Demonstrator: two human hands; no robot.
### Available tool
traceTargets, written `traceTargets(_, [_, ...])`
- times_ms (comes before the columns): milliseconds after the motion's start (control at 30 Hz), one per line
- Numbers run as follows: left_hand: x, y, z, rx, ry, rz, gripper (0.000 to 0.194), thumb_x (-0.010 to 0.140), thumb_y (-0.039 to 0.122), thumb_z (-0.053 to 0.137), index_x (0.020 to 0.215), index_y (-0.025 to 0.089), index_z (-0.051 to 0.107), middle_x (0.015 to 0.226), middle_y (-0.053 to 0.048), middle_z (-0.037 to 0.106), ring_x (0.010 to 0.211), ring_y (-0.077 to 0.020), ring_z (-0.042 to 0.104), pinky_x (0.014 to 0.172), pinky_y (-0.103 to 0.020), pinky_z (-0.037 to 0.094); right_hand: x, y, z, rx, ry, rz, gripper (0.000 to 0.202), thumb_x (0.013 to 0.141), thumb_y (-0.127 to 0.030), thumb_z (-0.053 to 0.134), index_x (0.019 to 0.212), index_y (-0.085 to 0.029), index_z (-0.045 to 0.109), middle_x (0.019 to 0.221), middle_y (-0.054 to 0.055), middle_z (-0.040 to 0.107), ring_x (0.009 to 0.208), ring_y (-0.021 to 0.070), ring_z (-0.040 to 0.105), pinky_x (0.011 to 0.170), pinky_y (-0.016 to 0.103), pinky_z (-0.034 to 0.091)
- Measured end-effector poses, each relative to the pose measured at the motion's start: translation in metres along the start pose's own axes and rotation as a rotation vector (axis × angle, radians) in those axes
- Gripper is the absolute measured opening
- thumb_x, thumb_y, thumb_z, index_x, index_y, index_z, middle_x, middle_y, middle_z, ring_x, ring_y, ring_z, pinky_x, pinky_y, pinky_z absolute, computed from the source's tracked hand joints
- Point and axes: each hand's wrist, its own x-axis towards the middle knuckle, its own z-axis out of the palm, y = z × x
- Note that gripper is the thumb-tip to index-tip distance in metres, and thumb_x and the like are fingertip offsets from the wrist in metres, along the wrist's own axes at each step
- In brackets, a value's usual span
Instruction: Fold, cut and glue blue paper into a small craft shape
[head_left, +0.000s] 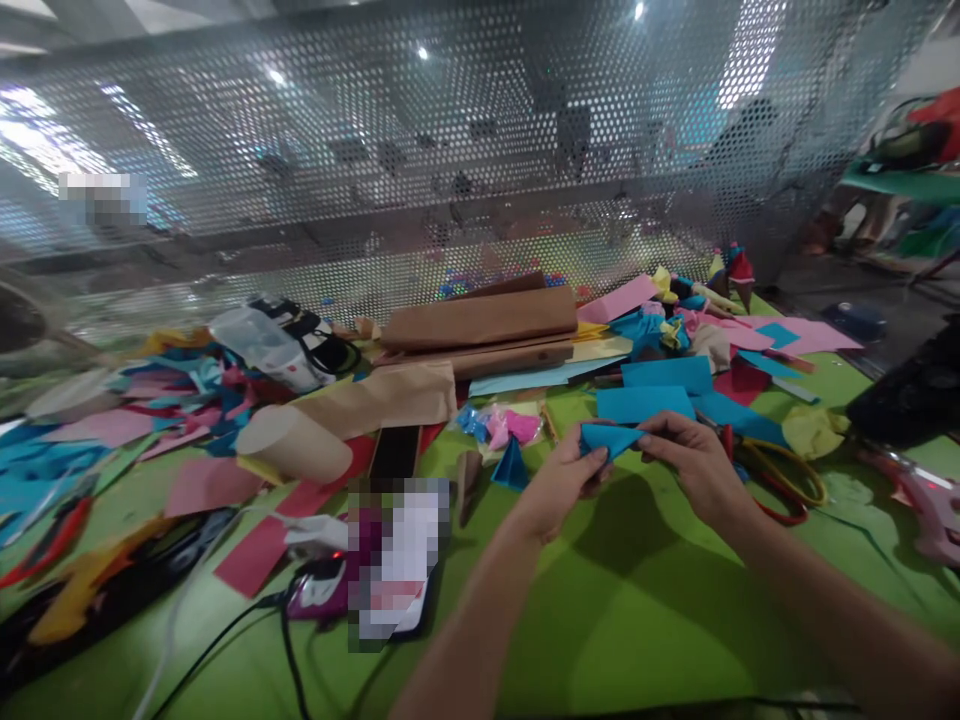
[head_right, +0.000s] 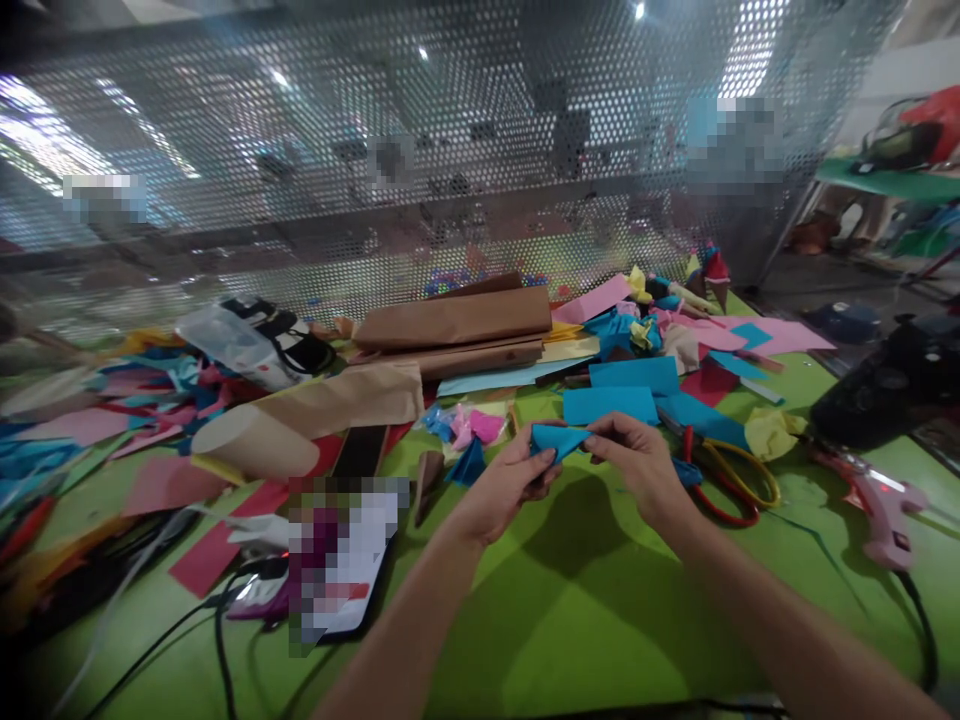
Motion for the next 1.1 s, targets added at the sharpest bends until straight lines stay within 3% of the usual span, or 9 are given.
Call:
traceTargets(200, [0.0025,-0.003,-0.0007,0.03,0.079,0.063,0.042,0.089,0.035,0.067,0.127,0.023,0.053,0.075,0.003,0.048,0.064,-0.0087,0.044,0.056,-0.019,0.027,0.0019,0.0008,-0.0017,0.031,-0.054,0.043,0.023,0.072,-0.041,0.083,0.083,-0.021,0.076,0.075,0.001,0.068,0.067,0.0149,0.057,0.066,0.03,0.045])
traceTargets(367, [0.004,-0.0046,-0.0024,0.061,0.096,0.096,0.039,0.09,0.035,0.065,0.126,0.024,0.053,0.074,0.003,0.05,0.063,-0.0093,0.044,0.056,-0.02,0.029,0.0028,-0.0027,-0.0039,0.019,-0.065,0.037,0.026,0.081,-0.046,0.076,0.084,-0.02,0.075,0.081,0.004,0.072,0.071,0.0161,0.059,0.069,0.03,0.046])
traceTargets(600, [0.0033,-0.0028,0.0009,0.125,0.096,0.117,0.04,0.092,0.034,0.063,0.128,0.023,0.052,0.075,0.003,0.051,0.066,-0.011,0.046,0.06,-0.022,0.032,0.0025,-0.0079,-0.0011,-0.056,-0.037,0.031,0.034,0.072,-0.052,0.081,0.073,-0.02,0.072,0.07,0.003,0.068,0.066,0.016,0.057,0.063,0.03,0.046])
traceTargets(800, [0.0036,-0.0061,-0.0008,0.137,0.079,0.104,0.045,0.092,0.034,0.066,0.132,0.023,0.05,0.079,0.001,0.052,0.07,-0.0117,0.05,0.063,-0.023,0.036,0.0026,-0.0055,-0.0028,-0.091,-0.023,-0.017,0.031,0.075,-0.049,0.08,0.071,-0.02,0.071,0.068,0.002,0.065,0.065,0.0149,0.054,0.062,0.029,0.043])
traceTargets(900, [0.0033,-0.0054,-0.0007,0.077,0.071,0.056,0.045,0.091,0.035,0.066,0.131,0.022,0.05,0.077,0.002,0.052,0.065,-0.0096,0.047,0.057,-0.02,0.031,0.0019,-0.0038,-0.0038,-0.102,-0.017,-0.023,0.031,0.076,-0.051,0.08,0.073,-0.02,0.072,0.069,0.002,0.066,0.065,0.0153,0.054,0.062,0.029,0.043])
traceTargets(1100, [0.0029,-0.0008,0.0022,-0.142,0.02,0.001,0.046,0.085,0.036,0.07,0.123,0.019,0.049,0.065,0.007,0.046,0.049,-0.0052,0.028,0.048,-0.018,0.017,0.0012,-0.0007,-0.0027,-0.076,-0.037,-0.031,0.031,0.075,-0.05,0.081,0.086,-0.022,0.076,0.078,0.002,0.069,0.07,0.0164,0.057,0.067,0.031,0.046])
